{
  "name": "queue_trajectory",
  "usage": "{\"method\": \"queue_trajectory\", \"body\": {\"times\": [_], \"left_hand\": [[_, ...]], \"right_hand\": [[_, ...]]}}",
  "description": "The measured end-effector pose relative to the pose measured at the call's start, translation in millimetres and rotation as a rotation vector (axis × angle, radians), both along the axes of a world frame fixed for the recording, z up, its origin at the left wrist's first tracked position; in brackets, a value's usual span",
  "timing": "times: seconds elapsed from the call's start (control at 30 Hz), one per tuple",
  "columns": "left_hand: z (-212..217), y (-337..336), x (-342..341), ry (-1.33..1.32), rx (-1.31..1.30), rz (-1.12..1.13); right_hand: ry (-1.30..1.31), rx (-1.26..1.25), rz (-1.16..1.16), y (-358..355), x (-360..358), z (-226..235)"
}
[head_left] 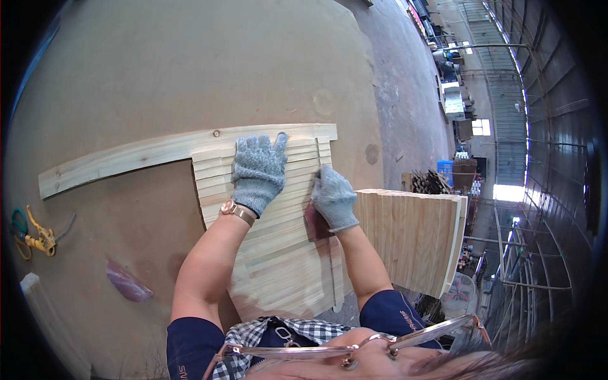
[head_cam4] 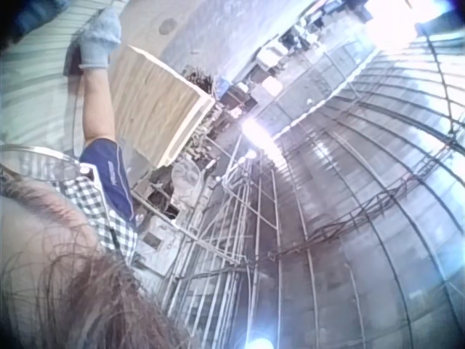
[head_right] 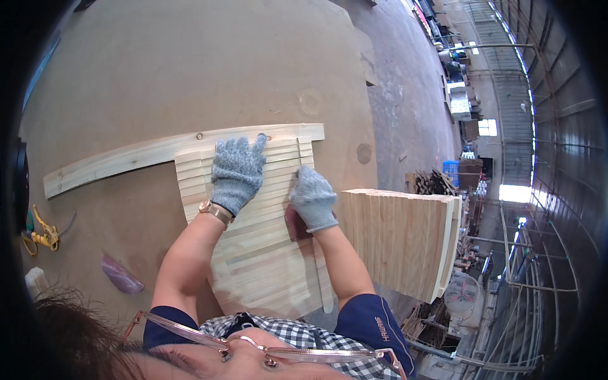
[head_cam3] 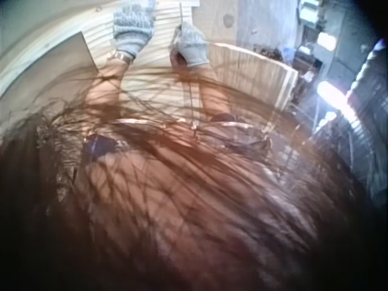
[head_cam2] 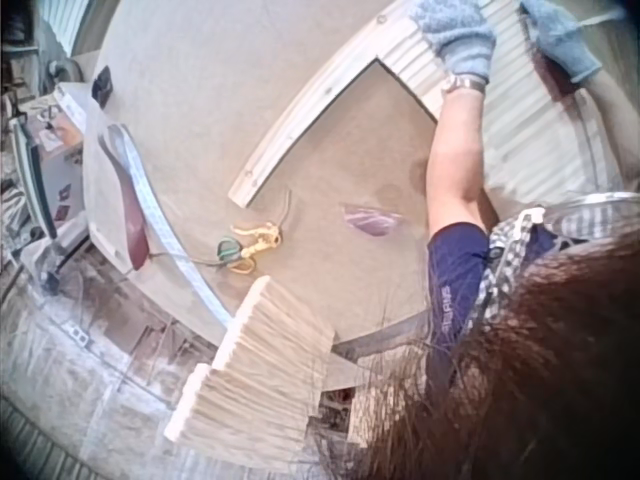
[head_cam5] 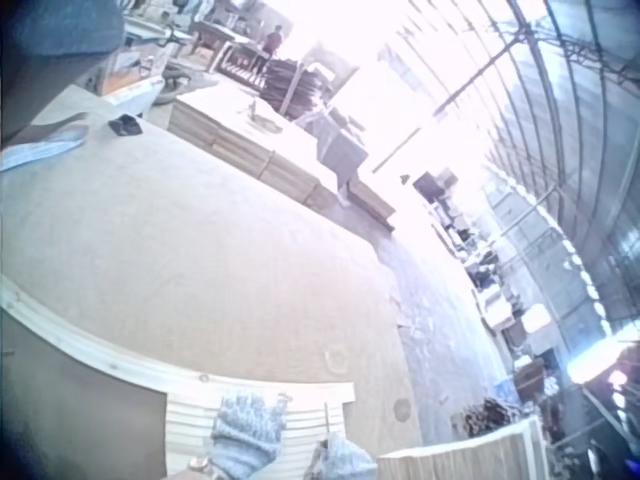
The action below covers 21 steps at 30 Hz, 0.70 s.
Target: Sanding the surface and edges of a wooden slat panel using a hand-held piece of sandpaper.
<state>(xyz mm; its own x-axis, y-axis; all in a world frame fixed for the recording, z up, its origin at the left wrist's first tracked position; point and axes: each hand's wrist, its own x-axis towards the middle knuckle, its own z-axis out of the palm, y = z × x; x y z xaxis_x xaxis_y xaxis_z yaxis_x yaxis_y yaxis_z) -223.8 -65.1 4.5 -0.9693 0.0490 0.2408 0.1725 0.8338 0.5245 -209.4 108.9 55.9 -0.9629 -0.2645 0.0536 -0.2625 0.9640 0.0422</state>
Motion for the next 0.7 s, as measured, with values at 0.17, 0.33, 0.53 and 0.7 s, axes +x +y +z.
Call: {"method": "queue_trajectory", "body": {"times": [0.17,0.33,0.53,0.7], "left_hand": [[6.5,4.6,-4.1,0.006,0.096,-0.054],[7.2,0.7,-3.0,0.019,0.036,-0.032],[6.2,-0.8,-1.3,0.048,0.022,-0.016],[8.7,3.5,-1.9,0.042,0.080,-0.054]], "right_hand": [[-0.025,0.027,-0.038,-11.5,-53.1,-1.8],[0.114,-0.060,0.127,4.5,-42.7,-4.3],[0.050,-0.079,0.176,7.8,-5.7,-8.4],[0.215,-0.116,0.151,-17.2,-84.7,-11.9]]}}
